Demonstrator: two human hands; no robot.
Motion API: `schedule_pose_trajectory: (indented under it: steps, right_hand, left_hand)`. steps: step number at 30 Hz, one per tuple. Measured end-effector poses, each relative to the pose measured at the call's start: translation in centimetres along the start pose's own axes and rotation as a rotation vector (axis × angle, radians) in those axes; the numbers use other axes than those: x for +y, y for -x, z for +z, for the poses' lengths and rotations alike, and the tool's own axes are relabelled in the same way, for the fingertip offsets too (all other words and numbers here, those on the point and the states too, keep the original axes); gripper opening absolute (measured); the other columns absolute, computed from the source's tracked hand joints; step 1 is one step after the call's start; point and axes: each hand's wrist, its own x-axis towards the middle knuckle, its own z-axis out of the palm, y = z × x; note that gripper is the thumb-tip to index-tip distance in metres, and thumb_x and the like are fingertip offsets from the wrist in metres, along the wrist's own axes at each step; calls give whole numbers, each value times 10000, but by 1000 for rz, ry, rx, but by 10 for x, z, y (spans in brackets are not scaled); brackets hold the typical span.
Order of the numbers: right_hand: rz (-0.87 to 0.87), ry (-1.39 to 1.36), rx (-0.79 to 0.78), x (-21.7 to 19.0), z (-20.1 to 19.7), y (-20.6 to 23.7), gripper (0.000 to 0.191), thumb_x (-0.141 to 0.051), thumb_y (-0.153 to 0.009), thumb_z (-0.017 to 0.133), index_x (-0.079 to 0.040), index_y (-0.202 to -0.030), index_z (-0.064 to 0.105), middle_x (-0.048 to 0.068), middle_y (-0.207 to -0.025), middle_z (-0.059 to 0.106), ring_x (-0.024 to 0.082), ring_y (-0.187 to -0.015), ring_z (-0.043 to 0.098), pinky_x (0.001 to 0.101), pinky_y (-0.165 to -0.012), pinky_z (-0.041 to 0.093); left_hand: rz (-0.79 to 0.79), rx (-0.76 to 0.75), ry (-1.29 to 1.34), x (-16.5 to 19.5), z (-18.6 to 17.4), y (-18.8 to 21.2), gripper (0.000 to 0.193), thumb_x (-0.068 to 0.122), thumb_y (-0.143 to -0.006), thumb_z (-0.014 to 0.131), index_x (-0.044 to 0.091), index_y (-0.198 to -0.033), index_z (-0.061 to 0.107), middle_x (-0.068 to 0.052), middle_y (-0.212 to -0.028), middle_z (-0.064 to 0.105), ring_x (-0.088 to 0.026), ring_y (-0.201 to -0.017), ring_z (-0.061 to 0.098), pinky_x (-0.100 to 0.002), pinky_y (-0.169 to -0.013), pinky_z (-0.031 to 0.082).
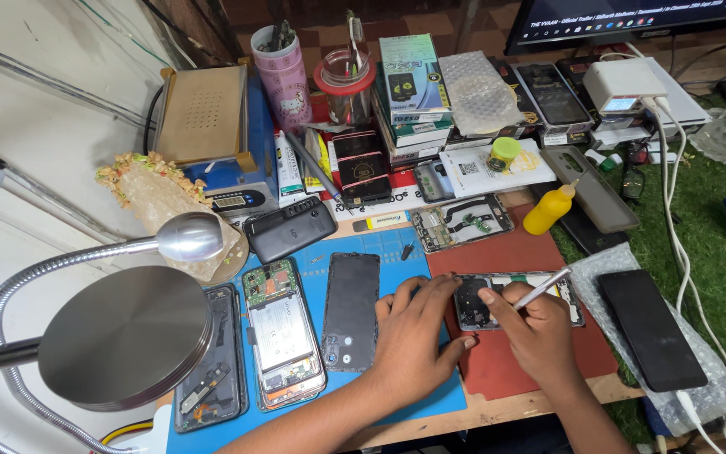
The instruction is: The person uses a metal spudger to pry and separate components inside a disassembled smartphone. They then apply a small amount of yellow liquid adhesive to the battery area and continue prying with the spudger.
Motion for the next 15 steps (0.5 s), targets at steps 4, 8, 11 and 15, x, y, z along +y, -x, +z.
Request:
schedule_pose_trajectory:
  steps: [4,8,11,15]
  right_hand:
    - [10,11,-24,2,1,0,354,-109,-921,739,-35,-639,539,-35,-553,428,43,-547,350,278,-483,299]
    - [8,42,-16,3,0,1,388,-114,-932,746,-33,-631,515,-29,-553,404,46,-553,334,282,-486,292]
    - [26,12,-5,2,1,0,389,-114,-930,745,-30,-628,514,-28,-550,416,46,-545,344,282,-483,297]
    - [-1,19,-37,-2,-1,0,309,-111,-908,735,-29,-656,577,-38,-553,466,35,-552,386,276,-480,331]
  left_hand:
    - [14,18,-8,0,-1,0,757,295,-794,815,38,-1427,488,-136,-1487,537,-368,-1354,423,-503,-1004,297]
    - [8,2,-2,0,0,0,756,295,-794,813,39,-1427,487,-137,-1490,532,-368,-1356,421,-503,-1005,293]
    - [6,3,-2,0,-1,0,753,295,-799,813,38,-1427,486,-140,-1488,531,-371,-1357,418,-504,-1012,291]
    - [9,4,4,0,0,0,755,292,-794,812,38,-1426,486,-140,-1487,534,-370,-1359,420,-503,-1012,291]
